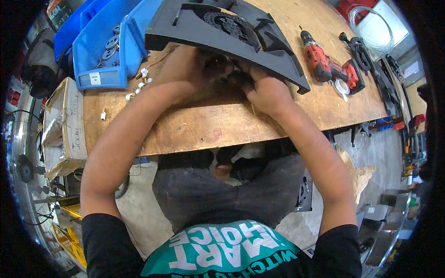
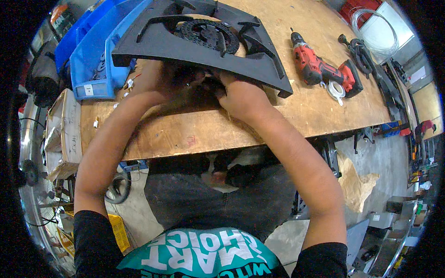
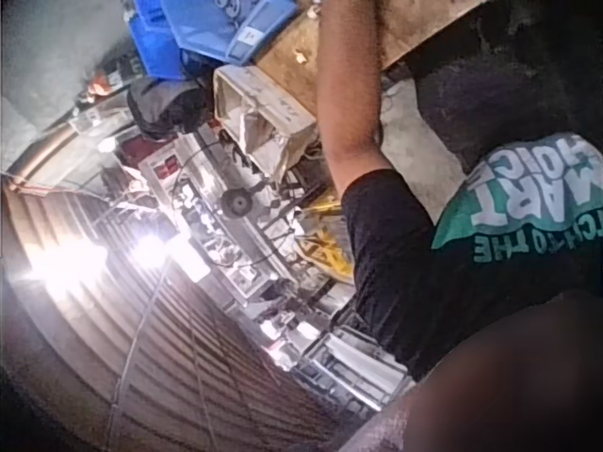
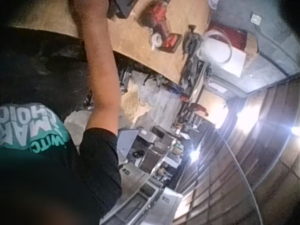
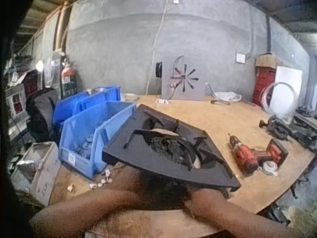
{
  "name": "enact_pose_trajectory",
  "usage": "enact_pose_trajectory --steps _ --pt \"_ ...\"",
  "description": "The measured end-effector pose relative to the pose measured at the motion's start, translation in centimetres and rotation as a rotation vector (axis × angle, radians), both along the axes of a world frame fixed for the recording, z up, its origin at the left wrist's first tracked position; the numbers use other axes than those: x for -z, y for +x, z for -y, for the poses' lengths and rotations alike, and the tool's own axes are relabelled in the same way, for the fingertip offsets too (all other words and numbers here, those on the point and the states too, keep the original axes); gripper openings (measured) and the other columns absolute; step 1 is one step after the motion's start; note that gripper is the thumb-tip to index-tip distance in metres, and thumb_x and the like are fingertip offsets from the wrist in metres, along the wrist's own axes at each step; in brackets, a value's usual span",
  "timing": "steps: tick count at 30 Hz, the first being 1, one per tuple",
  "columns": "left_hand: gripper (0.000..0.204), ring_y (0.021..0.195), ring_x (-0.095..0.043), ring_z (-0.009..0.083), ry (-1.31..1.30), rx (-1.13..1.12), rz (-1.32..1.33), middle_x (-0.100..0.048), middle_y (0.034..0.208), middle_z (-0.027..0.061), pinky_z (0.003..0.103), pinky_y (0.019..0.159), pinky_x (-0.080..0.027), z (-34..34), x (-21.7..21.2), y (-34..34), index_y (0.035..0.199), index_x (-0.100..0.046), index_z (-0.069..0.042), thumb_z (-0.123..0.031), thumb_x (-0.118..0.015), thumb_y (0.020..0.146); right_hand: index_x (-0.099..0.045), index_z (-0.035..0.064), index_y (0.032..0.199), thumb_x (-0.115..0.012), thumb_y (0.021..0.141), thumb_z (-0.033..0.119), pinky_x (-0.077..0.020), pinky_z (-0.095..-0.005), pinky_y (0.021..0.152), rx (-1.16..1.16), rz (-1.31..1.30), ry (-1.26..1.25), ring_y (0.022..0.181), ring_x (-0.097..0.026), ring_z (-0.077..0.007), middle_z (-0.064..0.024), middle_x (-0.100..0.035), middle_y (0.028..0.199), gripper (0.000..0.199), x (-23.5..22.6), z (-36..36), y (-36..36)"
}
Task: The person assembles a gas burner onto a black stove pan at a workbench. They use a cordless drill to drive screws, pick fasteners from a blue bin, position the burner head under the pan, flip the pan over, and continue driving screws to secure the burner assembly.
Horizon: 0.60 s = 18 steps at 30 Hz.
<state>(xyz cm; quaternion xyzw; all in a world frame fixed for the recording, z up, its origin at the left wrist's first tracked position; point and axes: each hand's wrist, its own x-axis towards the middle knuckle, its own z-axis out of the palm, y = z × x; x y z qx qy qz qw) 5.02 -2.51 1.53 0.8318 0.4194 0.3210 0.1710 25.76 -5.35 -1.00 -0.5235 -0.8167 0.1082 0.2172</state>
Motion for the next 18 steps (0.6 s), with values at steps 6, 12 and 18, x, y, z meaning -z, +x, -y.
enact_pose_trajectory --steps 6,12,18 --pt "0.03 0.096 -0.064 0.0297 -0.023 -0.007 -0.084 -0.069 0.101 0.0114 0.037 0.086 -0.048 -0.4 -0.1 -0.3 0.102 -0.068 -0.008 -0.031 -0.071 0.082 -0.053 0.0082 0.124 -0.054 0.084 0.021 -0.0481 -0.0466 0.088 -0.003 0.025 -0.021 0.101 -0.06 -0.0403 -0.0247 -0.062 0.108 0.043 -0.1 -0.2 0.1" --pt "0.03 0.096 -0.064 0.0303 0.252 -0.048 -0.139 -0.069 0.103 0.0116 0.038 0.086 -0.048 -0.2 0.1 0.1 0.102 -0.069 -0.009 -0.032 -0.071 0.082 -0.059 0.0065 0.115 -0.058 0.083 0.025 -0.0487 -0.0445 0.087 0.046 0.118 -0.053 0.099 -0.06 -0.0392 -0.0228 -0.063 0.107 0.038 0.4 -0.4 0.1" --pt "0.04 0.099 -0.062 0.0258 0.114 -0.027 -0.088 -0.069 0.102 0.0107 0.035 0.087 -0.048 0.9 -1.2 -0.6 0.107 -0.064 -0.006 -0.031 -0.076 0.078 -0.06 0.0066 0.116 -0.062 0.083 0.026 -0.0488 -0.0439 0.085 0.089 0.126 -0.017 0.097 -0.061 -0.0386 -0.0216 -0.064 0.105 0.038 -1.1 0.4 -0.3"
